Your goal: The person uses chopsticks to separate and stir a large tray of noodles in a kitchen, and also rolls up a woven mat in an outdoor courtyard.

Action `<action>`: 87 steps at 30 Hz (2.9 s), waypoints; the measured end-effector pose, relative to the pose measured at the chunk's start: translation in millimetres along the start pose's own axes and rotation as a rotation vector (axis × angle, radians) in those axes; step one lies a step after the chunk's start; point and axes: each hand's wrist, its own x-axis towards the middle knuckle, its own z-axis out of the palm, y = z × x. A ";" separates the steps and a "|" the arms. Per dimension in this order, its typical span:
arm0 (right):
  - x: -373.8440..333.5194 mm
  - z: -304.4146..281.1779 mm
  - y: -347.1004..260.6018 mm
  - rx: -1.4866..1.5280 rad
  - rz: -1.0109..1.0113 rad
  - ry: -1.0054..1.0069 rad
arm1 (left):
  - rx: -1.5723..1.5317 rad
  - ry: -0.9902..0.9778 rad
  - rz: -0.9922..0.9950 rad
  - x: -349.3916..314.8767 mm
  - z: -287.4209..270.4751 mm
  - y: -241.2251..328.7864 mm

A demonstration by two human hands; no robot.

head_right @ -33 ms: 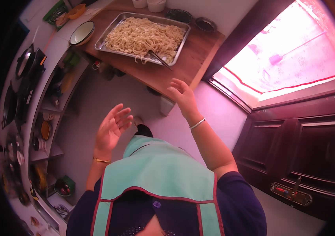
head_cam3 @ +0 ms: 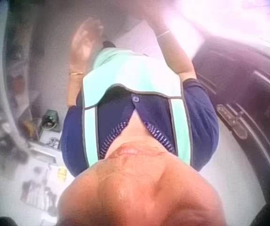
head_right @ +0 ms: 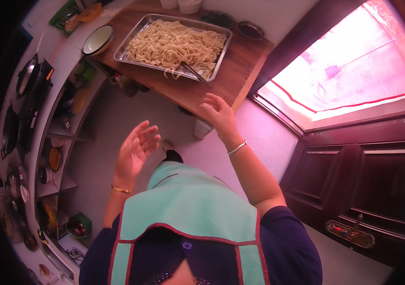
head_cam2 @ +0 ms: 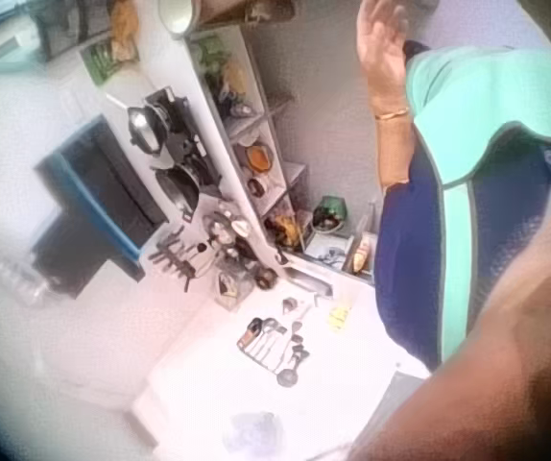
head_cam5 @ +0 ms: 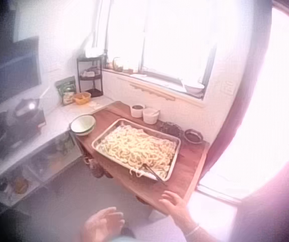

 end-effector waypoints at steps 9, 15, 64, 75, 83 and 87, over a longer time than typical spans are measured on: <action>96.8 15.3 45.1 -0.623 -0.056 0.554 | -0.004 -0.121 -0.222 173.0 -65.7 78.4; 136.1 8.2 56.3 -0.236 0.141 0.503 | -0.016 -0.038 -0.307 210.3 -71.2 83.5; 167.4 44.4 3.7 0.459 0.063 0.448 | 0.590 0.329 -0.387 313.5 -149.7 45.4; 167.0 22.9 -39.0 0.092 -0.178 0.359 | 0.783 0.323 -0.367 323.3 -163.9 42.3; 241.7 72.1 -31.1 -0.961 -0.580 -0.077 | 0.691 0.181 -0.390 332.4 -181.6 50.7; 290.1 70.0 -23.0 -1.084 -0.644 0.055 | 0.665 0.057 -0.427 341.8 -187.3 52.8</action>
